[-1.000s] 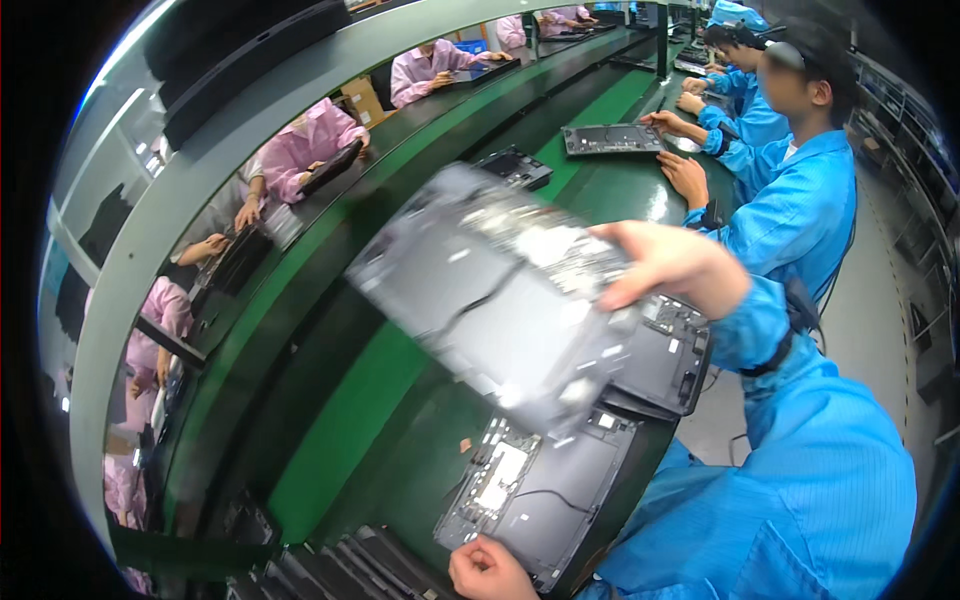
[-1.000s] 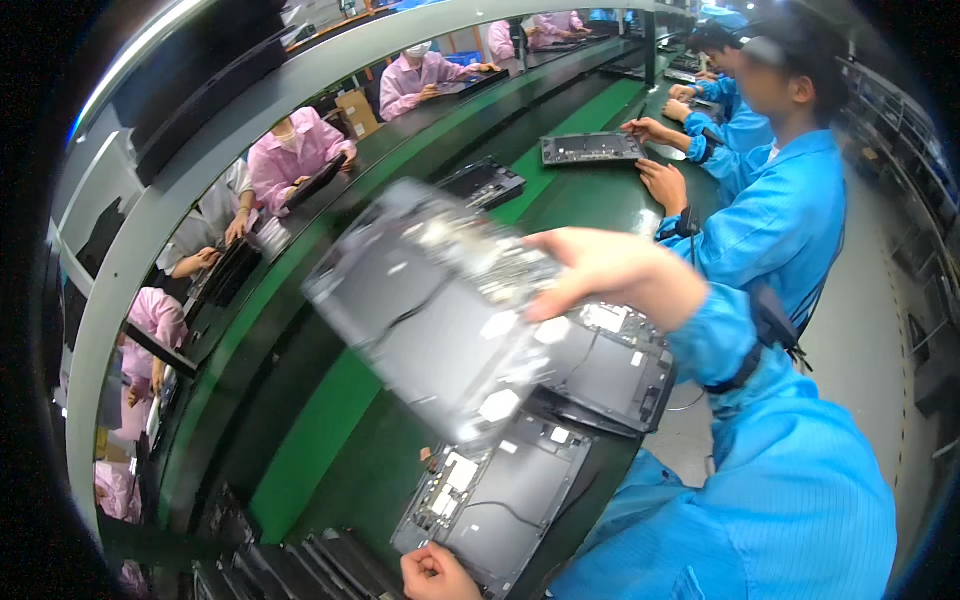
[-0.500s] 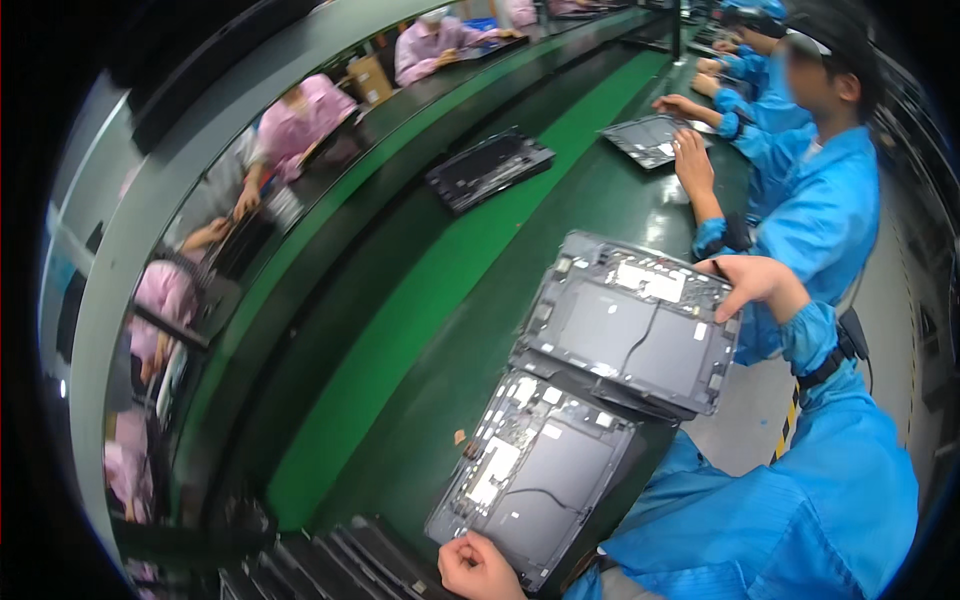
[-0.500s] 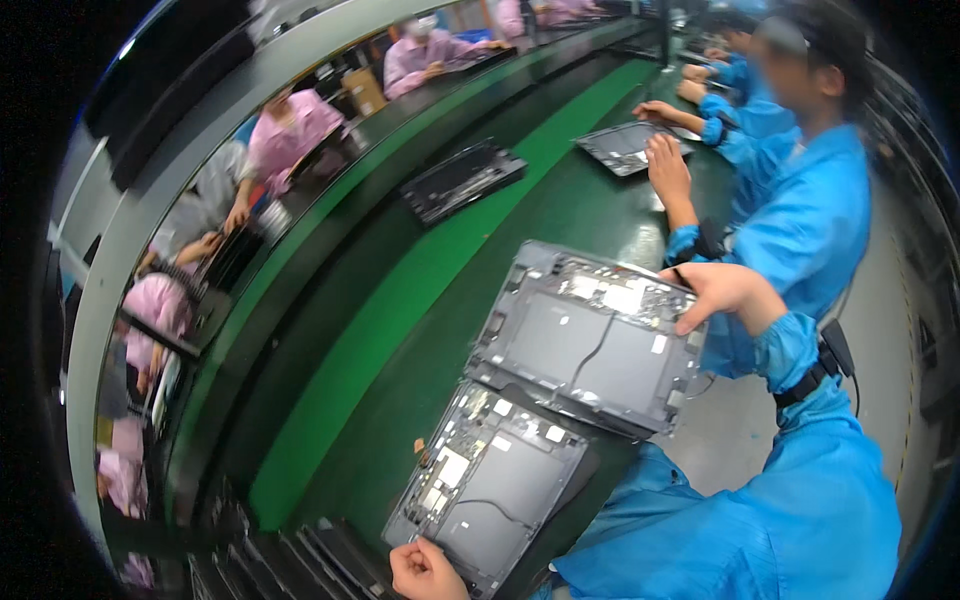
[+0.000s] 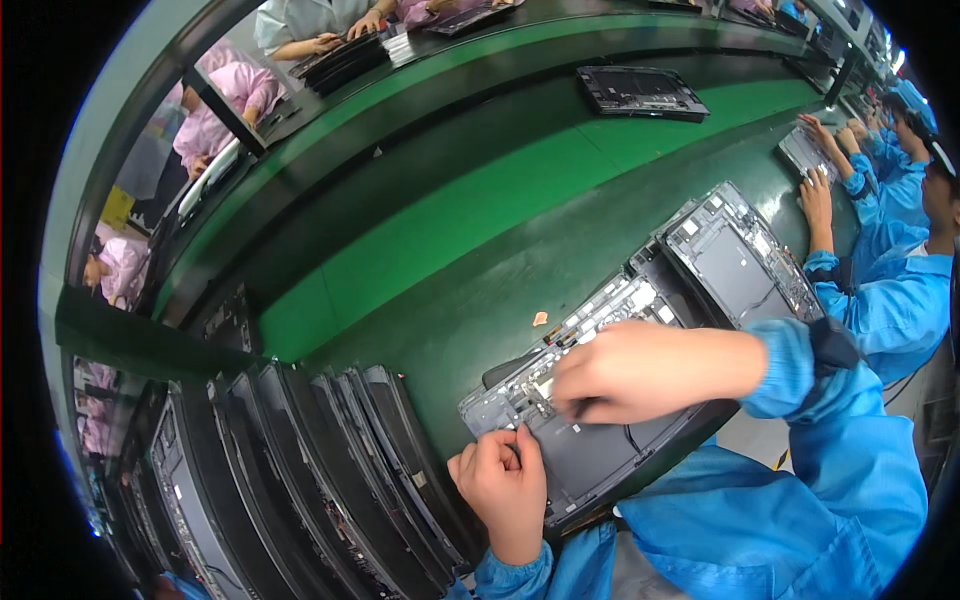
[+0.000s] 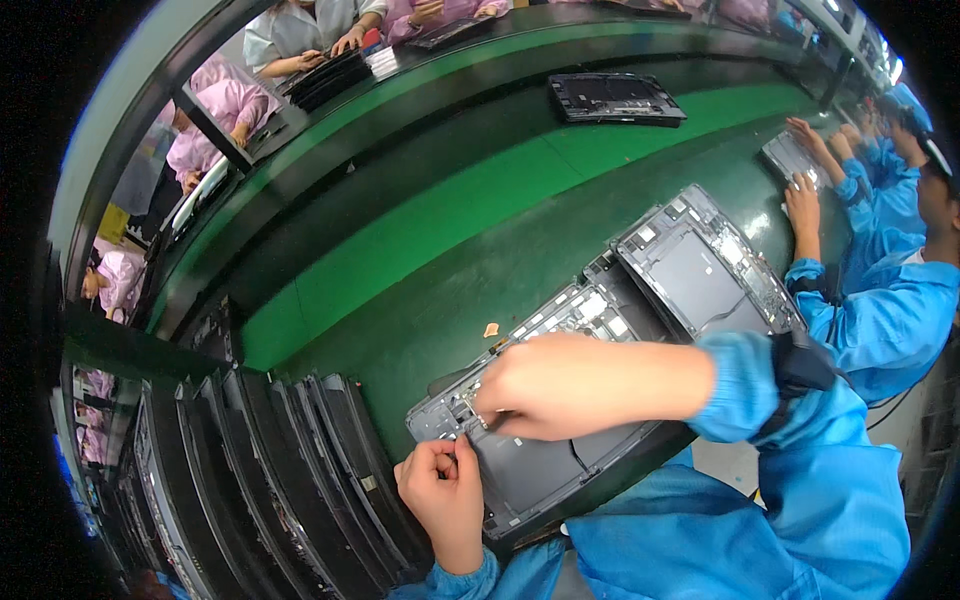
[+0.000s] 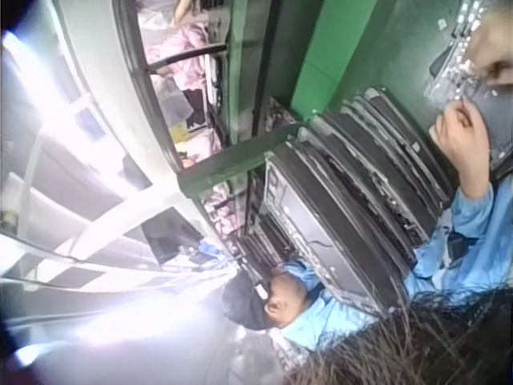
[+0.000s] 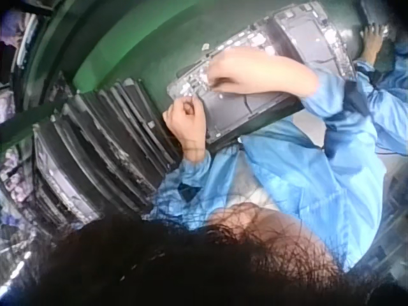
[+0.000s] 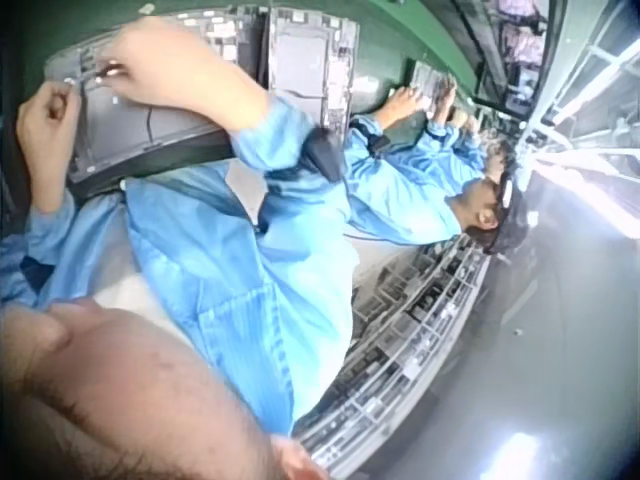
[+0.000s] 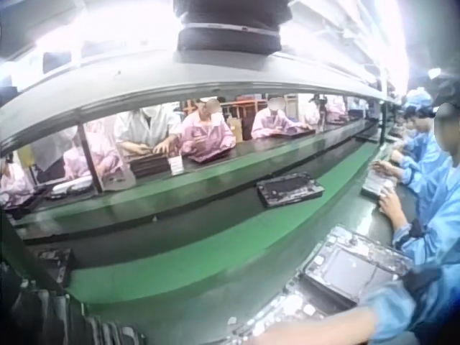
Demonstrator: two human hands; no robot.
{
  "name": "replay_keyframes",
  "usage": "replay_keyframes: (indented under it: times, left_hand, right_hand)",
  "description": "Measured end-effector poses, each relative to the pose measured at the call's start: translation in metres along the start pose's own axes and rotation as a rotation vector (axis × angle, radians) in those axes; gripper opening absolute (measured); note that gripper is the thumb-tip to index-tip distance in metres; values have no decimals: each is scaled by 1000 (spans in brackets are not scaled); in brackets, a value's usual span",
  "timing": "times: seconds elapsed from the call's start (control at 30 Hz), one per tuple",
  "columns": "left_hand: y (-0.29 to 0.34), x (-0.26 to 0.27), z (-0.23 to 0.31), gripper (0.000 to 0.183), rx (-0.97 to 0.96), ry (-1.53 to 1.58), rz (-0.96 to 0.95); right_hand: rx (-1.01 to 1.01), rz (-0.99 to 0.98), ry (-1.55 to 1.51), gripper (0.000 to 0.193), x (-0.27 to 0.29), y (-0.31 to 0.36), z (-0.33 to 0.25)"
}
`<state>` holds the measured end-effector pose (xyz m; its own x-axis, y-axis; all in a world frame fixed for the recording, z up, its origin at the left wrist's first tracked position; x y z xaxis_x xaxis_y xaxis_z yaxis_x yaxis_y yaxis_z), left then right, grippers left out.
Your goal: The person assembles components into a laptop chassis by hand, installing a motherboard, internal cables, a battery, and various connectors.
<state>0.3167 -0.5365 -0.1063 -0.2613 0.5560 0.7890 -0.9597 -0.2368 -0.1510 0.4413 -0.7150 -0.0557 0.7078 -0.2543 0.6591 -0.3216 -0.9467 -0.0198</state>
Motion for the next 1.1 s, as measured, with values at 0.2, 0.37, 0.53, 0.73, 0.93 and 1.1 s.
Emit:
replay_keyframes:
  times: [0.2,0.37,0.53,0.73,0.93,1.1]
  left_hand:
    - [1,-5,-4,24,-75,15,-3]
    - [-2,-4,-7,25,-82,-6,5]
    - [-3,-5,-5,24,-84,-6,-7]
    - [-2,-7,-7,24,-81,-19,-4]
    - [-2,-6,-7,24,-86,-16,-2]
    - [1,-8,-13,17,-119,-15,15]
  right_hand:
    - [-75,-169,-5,14,-23,-52,32]
    - [-113,-199,-48,13,-19,-63,29]
    - [-153,-214,-61,10,-13,-65,24]
    - [-145,-258,133,6,-19,-83,20]
    - [-69,-350,357,10,-14,-94,-3]
    - [21,-336,503,10,-18,-96,-10]
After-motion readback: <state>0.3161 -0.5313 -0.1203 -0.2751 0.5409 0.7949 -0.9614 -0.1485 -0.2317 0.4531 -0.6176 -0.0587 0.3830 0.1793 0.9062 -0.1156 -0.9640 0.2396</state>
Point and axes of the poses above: each hand's wrist, its own y-axis away from the middle knuckle, its own x-axis out of the back of the hand, z = x × y, the point moved 2 cm from there along -y, towards the middle knuckle, and after that the axes turned 9 degrees about -z, right-handed, at the moved point
